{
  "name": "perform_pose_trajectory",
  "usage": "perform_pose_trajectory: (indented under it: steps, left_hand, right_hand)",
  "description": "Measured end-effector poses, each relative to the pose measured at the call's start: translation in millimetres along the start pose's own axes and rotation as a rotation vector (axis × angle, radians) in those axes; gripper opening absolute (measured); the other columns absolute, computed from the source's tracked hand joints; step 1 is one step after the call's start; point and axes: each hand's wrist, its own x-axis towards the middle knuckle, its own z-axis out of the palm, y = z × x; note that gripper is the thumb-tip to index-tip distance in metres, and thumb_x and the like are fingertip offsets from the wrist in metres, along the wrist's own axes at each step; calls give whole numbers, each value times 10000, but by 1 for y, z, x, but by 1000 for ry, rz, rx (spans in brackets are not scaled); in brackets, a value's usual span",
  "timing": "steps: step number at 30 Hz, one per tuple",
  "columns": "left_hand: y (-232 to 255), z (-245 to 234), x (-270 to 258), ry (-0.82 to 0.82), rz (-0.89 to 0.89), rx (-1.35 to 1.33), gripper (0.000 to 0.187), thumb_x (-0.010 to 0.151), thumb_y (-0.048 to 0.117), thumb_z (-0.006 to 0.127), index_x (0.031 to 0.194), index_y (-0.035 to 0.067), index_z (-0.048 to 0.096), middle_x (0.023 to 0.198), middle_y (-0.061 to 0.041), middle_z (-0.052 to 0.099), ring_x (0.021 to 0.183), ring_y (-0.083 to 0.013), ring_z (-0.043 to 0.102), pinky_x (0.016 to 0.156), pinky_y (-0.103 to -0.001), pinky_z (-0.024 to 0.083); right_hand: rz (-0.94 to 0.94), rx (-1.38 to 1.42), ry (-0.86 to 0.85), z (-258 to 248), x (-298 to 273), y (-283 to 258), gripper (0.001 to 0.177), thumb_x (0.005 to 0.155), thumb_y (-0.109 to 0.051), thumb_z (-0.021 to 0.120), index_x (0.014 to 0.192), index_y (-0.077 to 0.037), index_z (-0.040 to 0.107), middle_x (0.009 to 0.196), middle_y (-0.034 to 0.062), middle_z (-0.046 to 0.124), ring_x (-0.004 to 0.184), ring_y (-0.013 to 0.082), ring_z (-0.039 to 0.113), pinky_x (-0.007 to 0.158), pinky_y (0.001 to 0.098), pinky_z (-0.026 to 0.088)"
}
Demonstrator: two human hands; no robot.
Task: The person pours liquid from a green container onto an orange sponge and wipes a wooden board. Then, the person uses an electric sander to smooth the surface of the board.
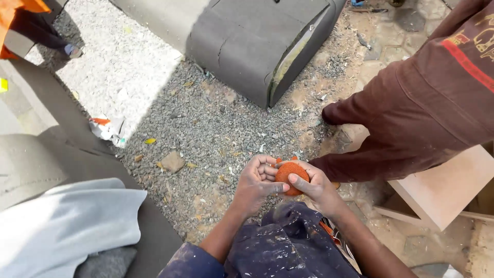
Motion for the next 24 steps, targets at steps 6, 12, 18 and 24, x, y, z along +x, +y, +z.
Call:
perform_pose_trajectory:
  steps: [6, 12, 18, 24]
  left_hand:
    - [14, -7, 87, -12, -42, -86, 677, 618, -17, 959, 1187, -35, 592, 959, -197, 719, 804, -162, 716, 577, -293, 685]
    - [36, -15, 184, 20, -22, -47, 590, 651, 49, 955, 1149, -21, 647, 983, -140, 700, 824, -102, 688, 636, -237, 670]
    - [90, -7, 290, -51, -34, -3, 507, 698, 144, 883, 1140, 62, 650, 1073, -110, 649, 948, -191, 674, 817, -295, 622]
    - [119, 1, 407, -25, -18, -67, 470, 765, 171, 843, 1172, 63, 635, 1194, -126, 668, 1008, -204, 672, 860, -335, 609]
  right_hand:
    - [-42, 75, 156, -16, 76, 7, 267, 913, -147, 747, 1121, 20, 764, 802, 109, 645, 742, 135, 566, 638, 312, 541]
    - [96, 175, 111, -17, 152, -66, 376, 949, -234, 672, 1258, -21, 671, 488, 43, 434, 448, 80, 455, 441, 214, 366]
    - [224, 186, 85, -79, 282, -65, 591, 859, -129, 648, 1393, 117, 583, 1180, 265, 702, 1001, 350, 709, 867, 455, 618]
    - [212, 118, 35, -123, 408, -94, 568, 839, -185, 680, 1343, 63, 598, 1140, 204, 677, 960, 292, 687, 834, 417, 622]
